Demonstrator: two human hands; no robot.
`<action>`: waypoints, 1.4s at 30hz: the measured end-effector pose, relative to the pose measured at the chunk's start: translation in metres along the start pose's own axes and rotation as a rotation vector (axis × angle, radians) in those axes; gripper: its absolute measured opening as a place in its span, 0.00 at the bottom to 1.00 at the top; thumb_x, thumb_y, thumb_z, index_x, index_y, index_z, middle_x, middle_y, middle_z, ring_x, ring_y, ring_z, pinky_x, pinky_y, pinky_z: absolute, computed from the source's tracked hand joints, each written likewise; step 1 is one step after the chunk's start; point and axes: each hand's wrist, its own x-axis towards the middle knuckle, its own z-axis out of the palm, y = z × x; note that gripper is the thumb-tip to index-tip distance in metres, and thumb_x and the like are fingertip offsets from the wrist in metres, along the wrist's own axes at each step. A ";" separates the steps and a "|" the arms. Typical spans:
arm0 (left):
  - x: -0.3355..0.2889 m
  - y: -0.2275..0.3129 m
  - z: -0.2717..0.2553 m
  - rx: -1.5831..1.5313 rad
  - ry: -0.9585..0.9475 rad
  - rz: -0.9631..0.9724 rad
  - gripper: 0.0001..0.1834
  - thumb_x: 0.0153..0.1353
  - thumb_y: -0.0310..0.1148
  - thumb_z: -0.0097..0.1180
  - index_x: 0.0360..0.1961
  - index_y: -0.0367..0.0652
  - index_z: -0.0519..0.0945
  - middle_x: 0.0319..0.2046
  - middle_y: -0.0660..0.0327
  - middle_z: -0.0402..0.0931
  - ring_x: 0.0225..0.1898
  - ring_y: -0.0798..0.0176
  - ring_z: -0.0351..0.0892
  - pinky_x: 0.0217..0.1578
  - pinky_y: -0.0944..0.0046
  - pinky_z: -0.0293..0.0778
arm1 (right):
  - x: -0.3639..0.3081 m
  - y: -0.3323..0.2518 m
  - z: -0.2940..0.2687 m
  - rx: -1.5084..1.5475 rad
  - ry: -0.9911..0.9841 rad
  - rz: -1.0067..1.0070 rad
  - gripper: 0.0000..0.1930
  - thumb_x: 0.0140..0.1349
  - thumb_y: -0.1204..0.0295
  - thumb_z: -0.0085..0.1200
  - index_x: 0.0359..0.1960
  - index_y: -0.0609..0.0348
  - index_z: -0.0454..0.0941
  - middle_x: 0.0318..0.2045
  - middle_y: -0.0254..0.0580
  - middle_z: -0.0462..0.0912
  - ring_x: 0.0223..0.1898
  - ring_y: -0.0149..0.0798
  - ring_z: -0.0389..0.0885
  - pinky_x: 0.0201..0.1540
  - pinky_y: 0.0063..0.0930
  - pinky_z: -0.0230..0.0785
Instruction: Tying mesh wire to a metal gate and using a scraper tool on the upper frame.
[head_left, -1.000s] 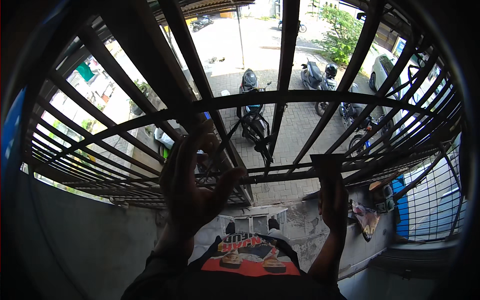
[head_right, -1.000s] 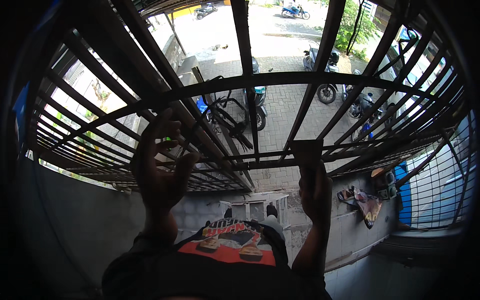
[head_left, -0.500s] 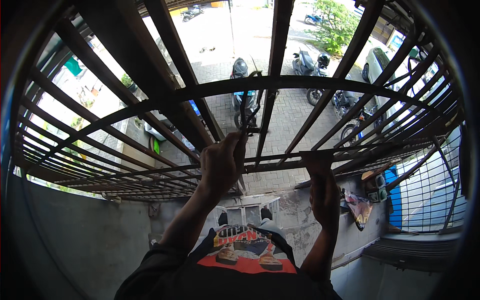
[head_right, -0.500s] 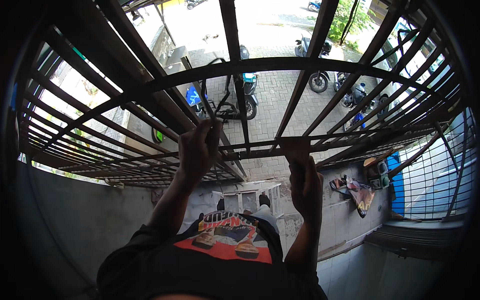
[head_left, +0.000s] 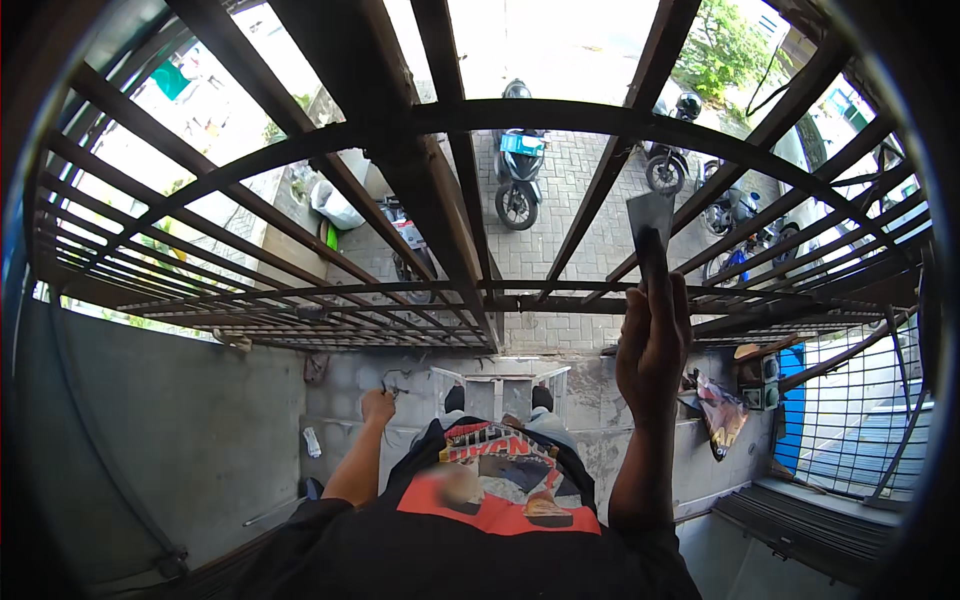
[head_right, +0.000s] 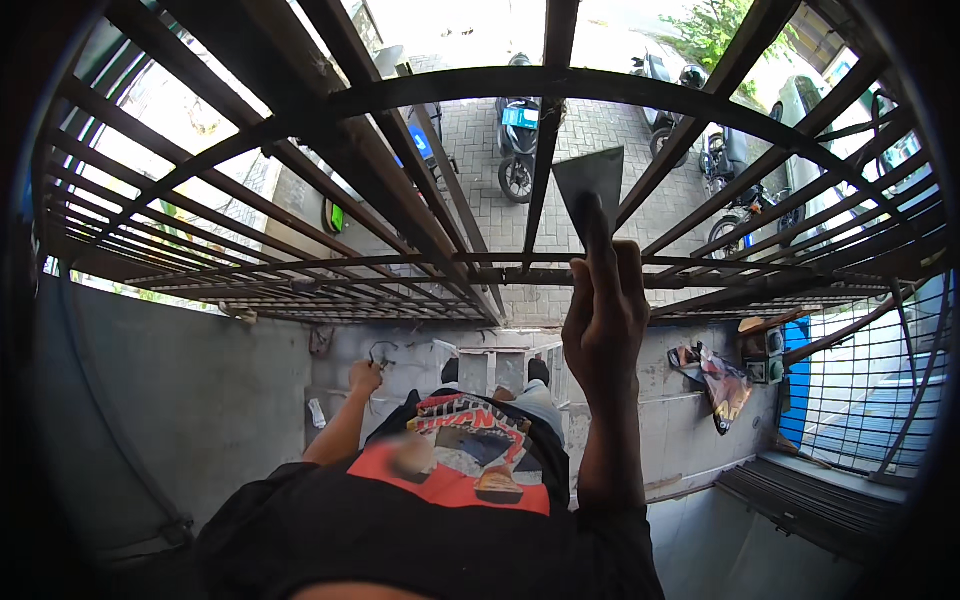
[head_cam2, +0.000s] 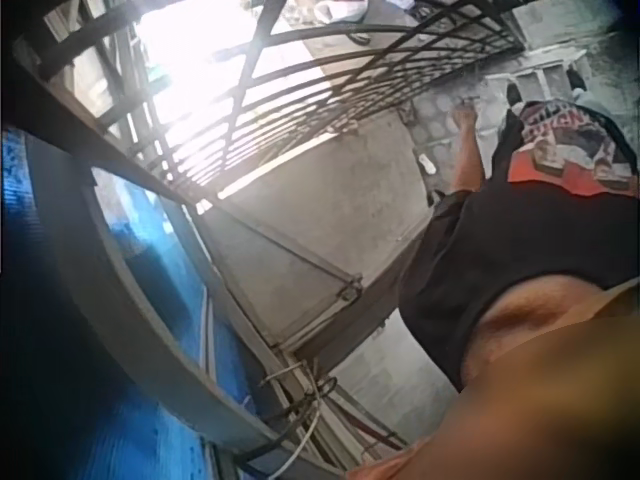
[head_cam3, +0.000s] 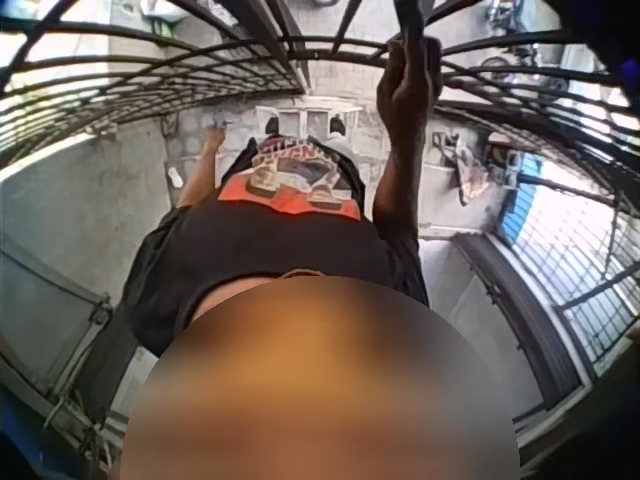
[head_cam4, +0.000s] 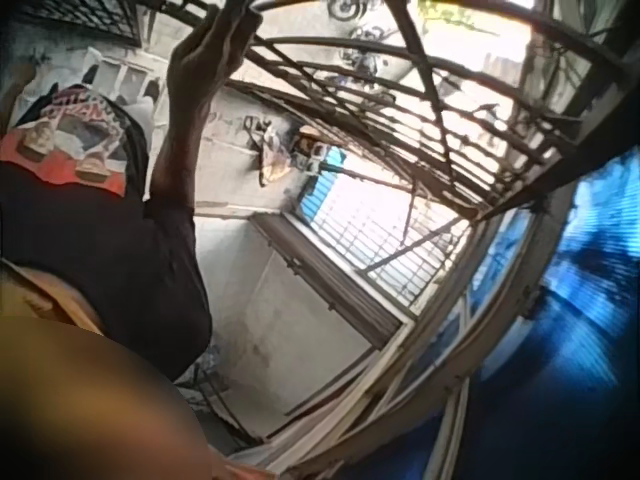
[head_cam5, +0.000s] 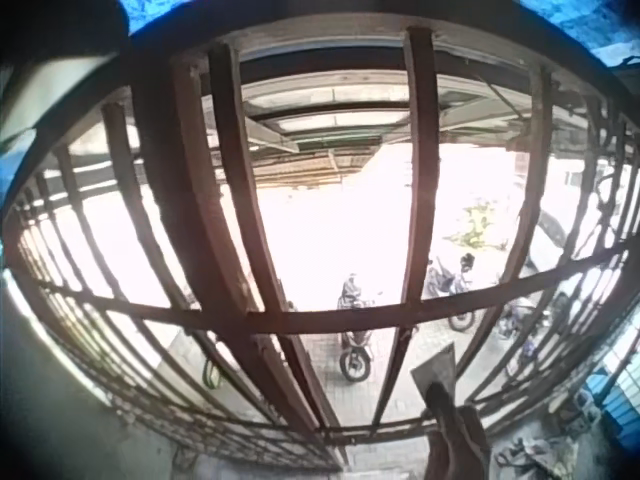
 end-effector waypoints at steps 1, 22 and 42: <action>0.000 -0.030 0.014 0.005 -0.048 -0.165 0.20 0.53 0.42 0.48 0.35 0.35 0.78 0.35 0.46 0.77 0.41 0.44 0.76 0.42 0.52 0.71 | 0.013 -0.005 0.007 -0.016 0.034 -0.105 0.26 0.57 0.83 0.45 0.59 0.53 0.63 0.30 0.44 0.69 0.28 0.38 0.70 0.25 0.27 0.64; -0.061 0.185 -0.170 -0.587 0.840 0.846 0.24 0.58 0.30 0.49 0.56 0.38 0.63 0.56 0.48 0.60 0.57 0.49 0.60 0.53 0.56 0.62 | -0.129 0.127 0.106 -0.210 -0.532 0.399 0.24 0.63 0.75 0.38 0.62 0.52 0.55 0.36 0.58 0.76 0.33 0.59 0.76 0.33 0.45 0.69; -0.021 0.262 -0.258 -0.940 0.943 0.946 0.34 0.66 0.54 0.19 0.38 0.33 0.69 0.46 0.48 0.64 0.48 0.57 0.66 0.47 0.57 0.64 | -0.142 0.162 0.060 -0.365 -0.258 0.560 0.27 0.63 0.69 0.42 0.64 0.45 0.51 0.32 0.55 0.77 0.32 0.57 0.77 0.34 0.45 0.69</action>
